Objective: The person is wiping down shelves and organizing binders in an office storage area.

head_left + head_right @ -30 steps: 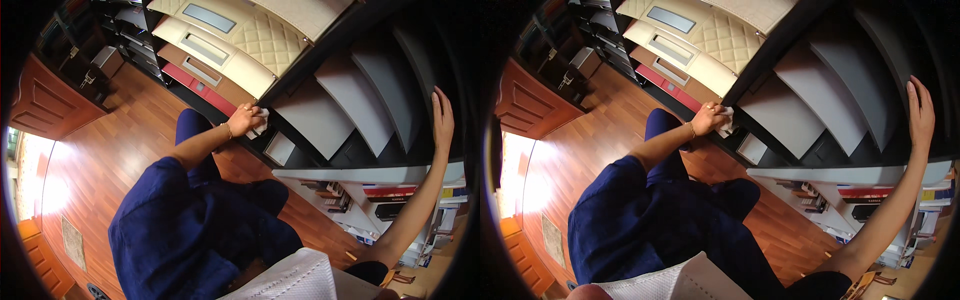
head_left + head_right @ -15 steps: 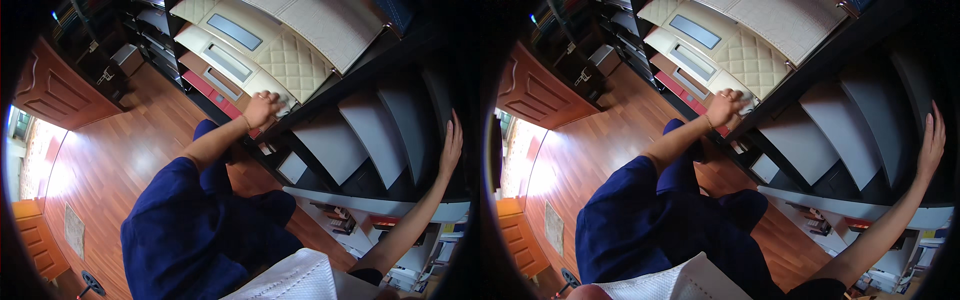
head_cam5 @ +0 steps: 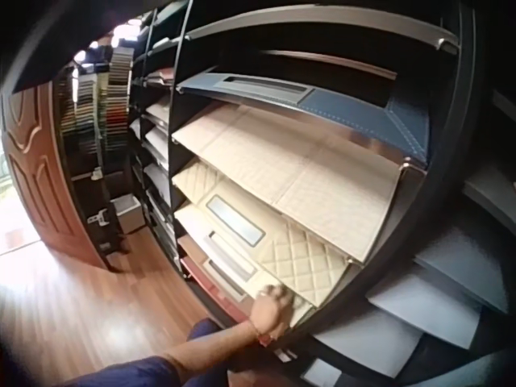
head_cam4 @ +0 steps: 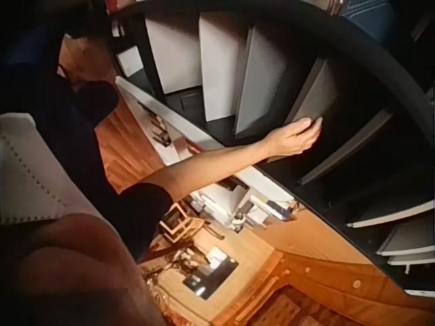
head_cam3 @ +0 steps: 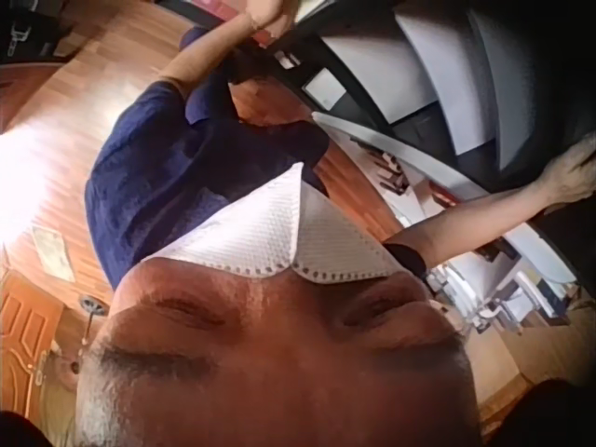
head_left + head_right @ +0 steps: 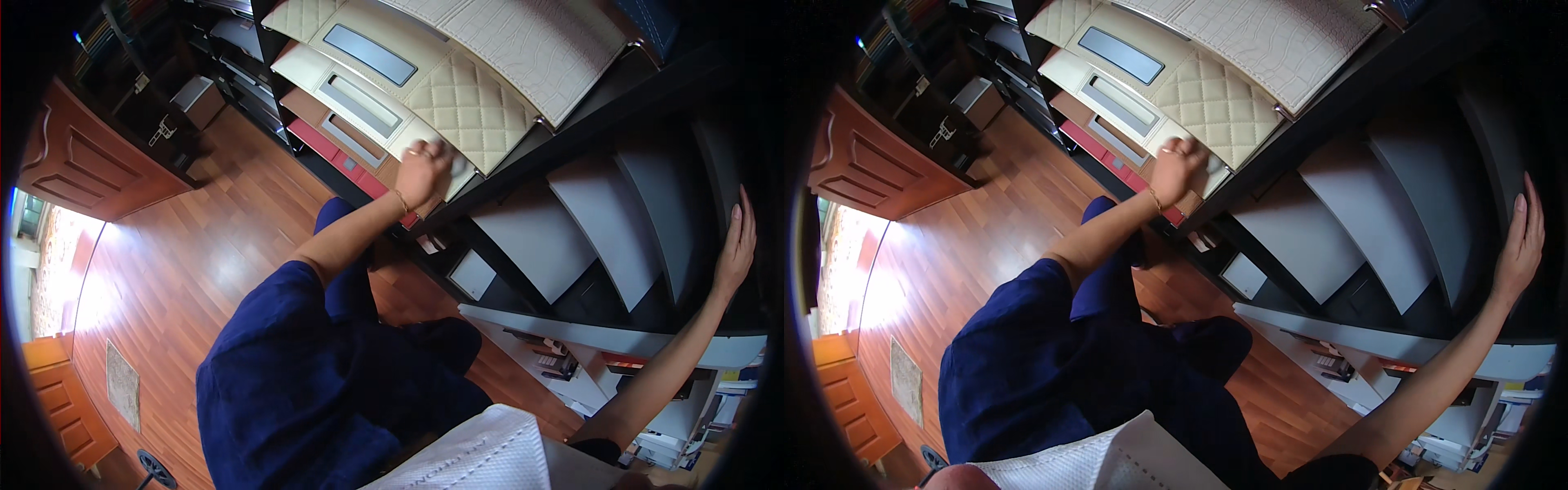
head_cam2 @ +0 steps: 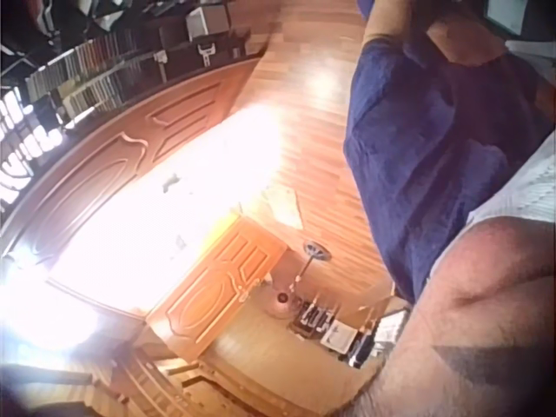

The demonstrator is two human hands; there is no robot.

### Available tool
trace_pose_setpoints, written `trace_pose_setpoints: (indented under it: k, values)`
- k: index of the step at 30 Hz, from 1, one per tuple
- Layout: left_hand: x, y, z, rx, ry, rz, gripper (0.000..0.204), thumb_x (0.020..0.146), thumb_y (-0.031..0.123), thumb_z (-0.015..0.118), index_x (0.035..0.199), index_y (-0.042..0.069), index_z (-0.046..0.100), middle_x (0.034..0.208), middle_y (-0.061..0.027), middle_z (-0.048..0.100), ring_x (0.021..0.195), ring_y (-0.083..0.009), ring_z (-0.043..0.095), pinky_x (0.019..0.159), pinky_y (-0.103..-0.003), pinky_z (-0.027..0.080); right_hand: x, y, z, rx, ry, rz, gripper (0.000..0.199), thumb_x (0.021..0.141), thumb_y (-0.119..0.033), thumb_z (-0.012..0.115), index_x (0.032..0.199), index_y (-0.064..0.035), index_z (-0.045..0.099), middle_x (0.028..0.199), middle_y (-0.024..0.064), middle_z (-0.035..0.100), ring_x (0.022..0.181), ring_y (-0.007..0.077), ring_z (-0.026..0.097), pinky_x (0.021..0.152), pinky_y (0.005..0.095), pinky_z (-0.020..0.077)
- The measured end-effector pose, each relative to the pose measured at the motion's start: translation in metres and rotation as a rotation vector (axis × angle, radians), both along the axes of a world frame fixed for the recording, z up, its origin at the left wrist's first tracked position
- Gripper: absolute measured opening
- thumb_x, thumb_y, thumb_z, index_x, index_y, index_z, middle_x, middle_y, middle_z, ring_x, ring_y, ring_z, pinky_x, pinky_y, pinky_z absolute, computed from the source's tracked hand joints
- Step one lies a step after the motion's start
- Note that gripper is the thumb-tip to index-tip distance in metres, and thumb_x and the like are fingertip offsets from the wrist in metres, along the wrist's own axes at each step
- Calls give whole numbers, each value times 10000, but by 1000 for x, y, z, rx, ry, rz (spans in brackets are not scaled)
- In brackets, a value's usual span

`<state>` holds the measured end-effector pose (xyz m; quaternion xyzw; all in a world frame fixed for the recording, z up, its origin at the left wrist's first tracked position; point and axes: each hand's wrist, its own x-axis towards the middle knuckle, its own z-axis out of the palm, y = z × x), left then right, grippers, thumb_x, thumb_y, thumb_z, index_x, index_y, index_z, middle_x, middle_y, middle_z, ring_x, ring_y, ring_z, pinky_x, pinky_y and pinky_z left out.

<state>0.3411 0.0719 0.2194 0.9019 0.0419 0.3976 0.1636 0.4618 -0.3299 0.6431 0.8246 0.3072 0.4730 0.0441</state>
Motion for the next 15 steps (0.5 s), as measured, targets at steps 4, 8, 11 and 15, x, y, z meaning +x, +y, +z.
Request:
trace_pose_setpoints:
  k: [4,8,11,15]
  values:
    - [0,4,2,211,-6,-247,395,744,188,600,1134,216,651,1073,-33,563,979,-255,528,758,-412,450,-3,-4,-1,-64,-60,-51,444,996,-409,377,1328,-166,543,1361,55,530,1283,246,468,1077,353,344]
    - [21,71,21,88,119,89,185,594,102,591,754,75,678,741,-155,598,776,-350,570,621,-451,443,-11,0,-3,-23,6,-3,426,993,-407,389,1315,-187,560,1350,41,543,1272,234,483,1072,356,357]
    - [34,144,6,-192,-68,540,206,618,105,625,805,45,689,887,-169,642,857,-375,581,678,-463,484,-16,15,1,-10,5,34,416,994,-388,397,1307,-174,568,1336,46,554,1267,233,487,1065,350,365]
    - [76,107,-8,-255,-93,333,314,762,208,594,1001,22,678,1073,-183,645,1007,-381,568,914,-490,423,-10,8,-1,52,85,107,418,996,-345,404,1311,-118,558,1329,71,558,1270,220,485,1059,323,351]
